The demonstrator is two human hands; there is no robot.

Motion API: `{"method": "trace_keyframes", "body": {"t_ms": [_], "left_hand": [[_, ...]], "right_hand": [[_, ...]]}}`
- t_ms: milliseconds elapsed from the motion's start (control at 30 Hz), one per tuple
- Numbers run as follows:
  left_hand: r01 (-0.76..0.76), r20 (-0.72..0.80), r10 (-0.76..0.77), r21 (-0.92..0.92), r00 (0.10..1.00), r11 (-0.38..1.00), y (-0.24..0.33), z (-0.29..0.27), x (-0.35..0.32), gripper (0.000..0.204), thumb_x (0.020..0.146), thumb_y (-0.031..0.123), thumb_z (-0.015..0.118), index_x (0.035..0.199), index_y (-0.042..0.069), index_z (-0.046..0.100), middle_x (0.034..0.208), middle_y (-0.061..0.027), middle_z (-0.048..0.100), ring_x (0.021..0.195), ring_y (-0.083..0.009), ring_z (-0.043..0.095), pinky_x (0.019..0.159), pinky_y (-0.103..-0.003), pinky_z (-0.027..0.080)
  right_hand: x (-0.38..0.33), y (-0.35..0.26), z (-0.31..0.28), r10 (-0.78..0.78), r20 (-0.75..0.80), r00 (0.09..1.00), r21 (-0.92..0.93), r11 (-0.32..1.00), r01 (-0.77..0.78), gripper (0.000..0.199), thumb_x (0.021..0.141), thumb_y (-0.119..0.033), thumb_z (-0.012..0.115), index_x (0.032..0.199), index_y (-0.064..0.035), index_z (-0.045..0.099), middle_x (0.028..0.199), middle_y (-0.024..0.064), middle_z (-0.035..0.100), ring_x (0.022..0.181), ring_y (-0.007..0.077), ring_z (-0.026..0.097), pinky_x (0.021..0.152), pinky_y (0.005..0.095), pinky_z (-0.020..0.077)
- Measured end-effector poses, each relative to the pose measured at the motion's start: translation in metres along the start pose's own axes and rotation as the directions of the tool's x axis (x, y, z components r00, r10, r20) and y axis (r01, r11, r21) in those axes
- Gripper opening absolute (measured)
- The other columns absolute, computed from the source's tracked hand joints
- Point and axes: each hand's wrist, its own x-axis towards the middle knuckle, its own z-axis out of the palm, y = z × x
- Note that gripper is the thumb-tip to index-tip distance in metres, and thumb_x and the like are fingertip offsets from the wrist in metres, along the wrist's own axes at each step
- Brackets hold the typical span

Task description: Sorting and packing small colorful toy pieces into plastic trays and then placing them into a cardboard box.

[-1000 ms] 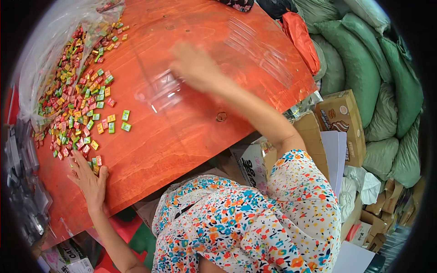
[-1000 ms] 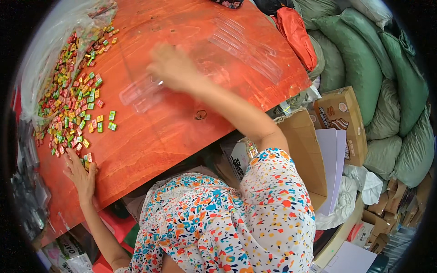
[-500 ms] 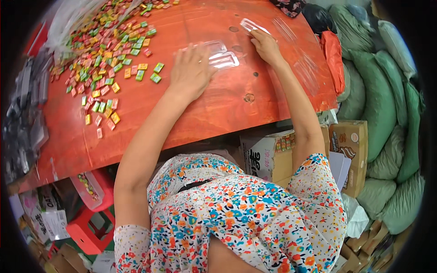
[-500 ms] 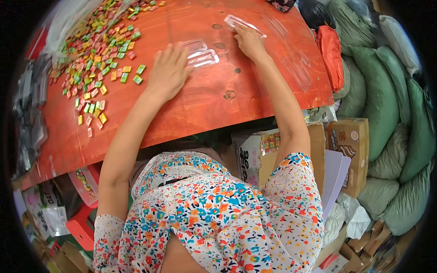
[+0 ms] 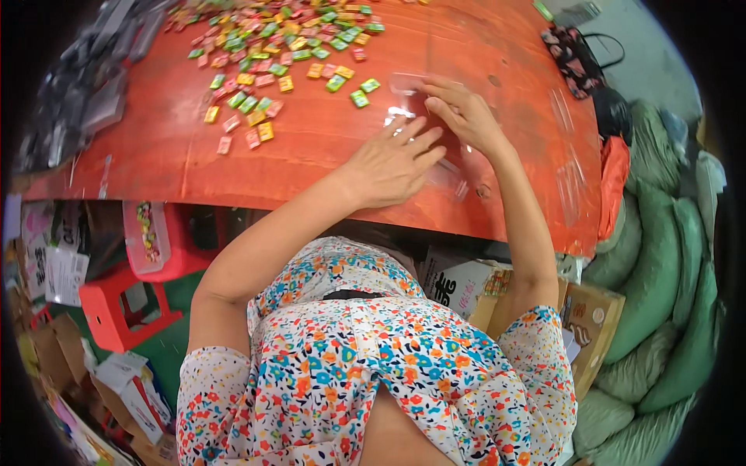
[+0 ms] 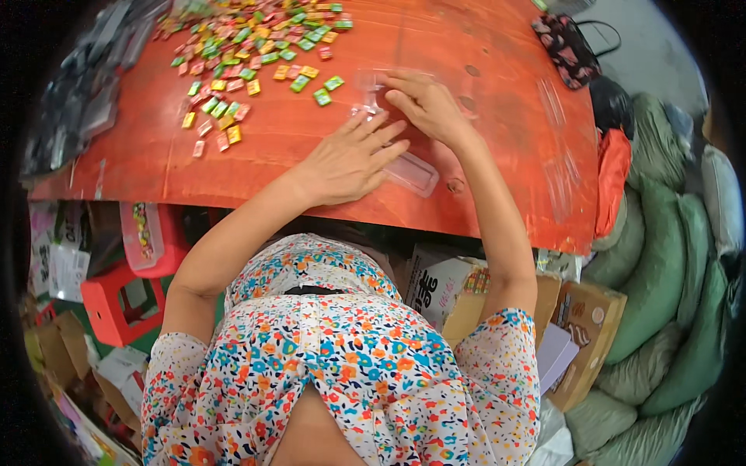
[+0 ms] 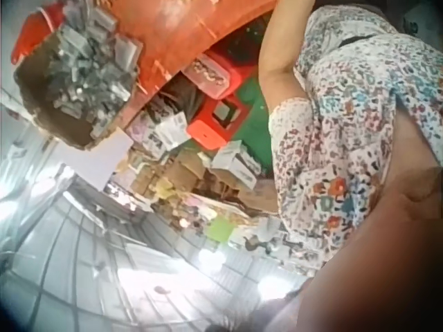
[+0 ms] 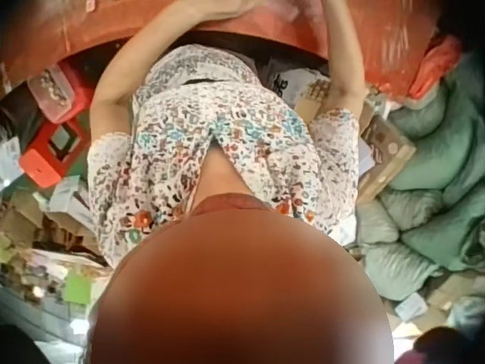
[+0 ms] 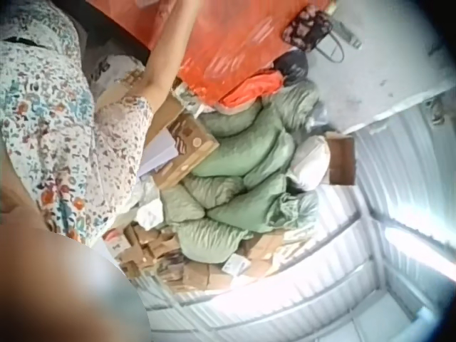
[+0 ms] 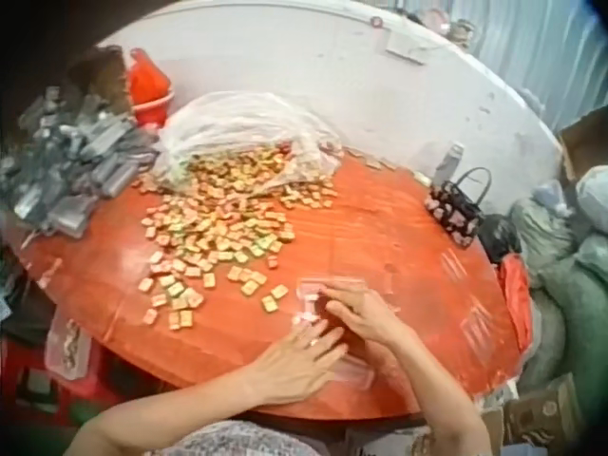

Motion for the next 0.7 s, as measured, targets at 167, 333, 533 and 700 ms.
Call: {"method": "trace_keyframes", "body": {"t_ms": [167,333,533,700], "left_hand": [[0.147,-0.271,-0.142,-0.001,0.952,0.989,-0.016,-0.021,-0.040,0.055,0.088,0.035,0.058,0.134,0.005,0.050,0.146,-0.0151,0.041,0.138,-0.0357,0.033,0.112,-0.055,0.025],[0.710,-0.418,-0.581,0.303,0.699,0.636,-0.064,-0.038,-0.092,0.072,0.092,0.054,0.050,0.145,0.008,0.038,0.152,-0.0178,0.032,0.141,-0.0411,0.025,0.109,-0.065,0.019],[0.759,-0.305,-0.695,0.272,0.651,0.591,-0.087,-0.038,-0.142,0.080,0.093,0.062,0.041,0.151,0.009,0.028,0.158,-0.0162,0.020,0.144,-0.0395,0.020,0.110,-0.066,0.015],[0.748,-0.336,-0.691,0.064,0.640,0.661,-0.092,-0.044,-0.147,0.079,0.094,0.064,0.034,0.152,0.010,0.026,0.158,-0.0150,0.023,0.146,-0.0382,0.017,0.112,-0.066,0.009]], "right_hand": [[0.053,-0.021,0.016,-0.038,-0.026,0.999,0.047,0.998,0.039,0.041,0.098,-0.027,0.054,0.131,-0.0032,0.055,0.142,0.0179,0.048,0.129,0.0361,0.049,0.102,0.0376,0.0432],[0.156,-0.025,0.069,-0.043,0.005,0.999,-0.207,0.977,0.043,0.051,0.097,-0.045,0.047,0.141,-0.0185,0.046,0.153,0.0154,0.031,0.140,0.0365,0.031,0.108,0.0556,0.0309],[0.154,-0.079,0.115,-0.091,0.152,0.984,-0.425,0.893,0.148,0.056,0.096,-0.058,0.039,0.145,-0.0297,0.040,0.157,0.0132,0.021,0.143,0.0406,0.019,0.103,0.0723,0.0215],[0.085,-0.105,0.118,-0.245,0.173,0.954,-0.390,0.872,0.295,0.058,0.098,-0.057,0.034,0.148,-0.0267,0.034,0.158,0.0117,0.020,0.143,0.0428,0.019,0.105,0.0725,0.0179]]}}
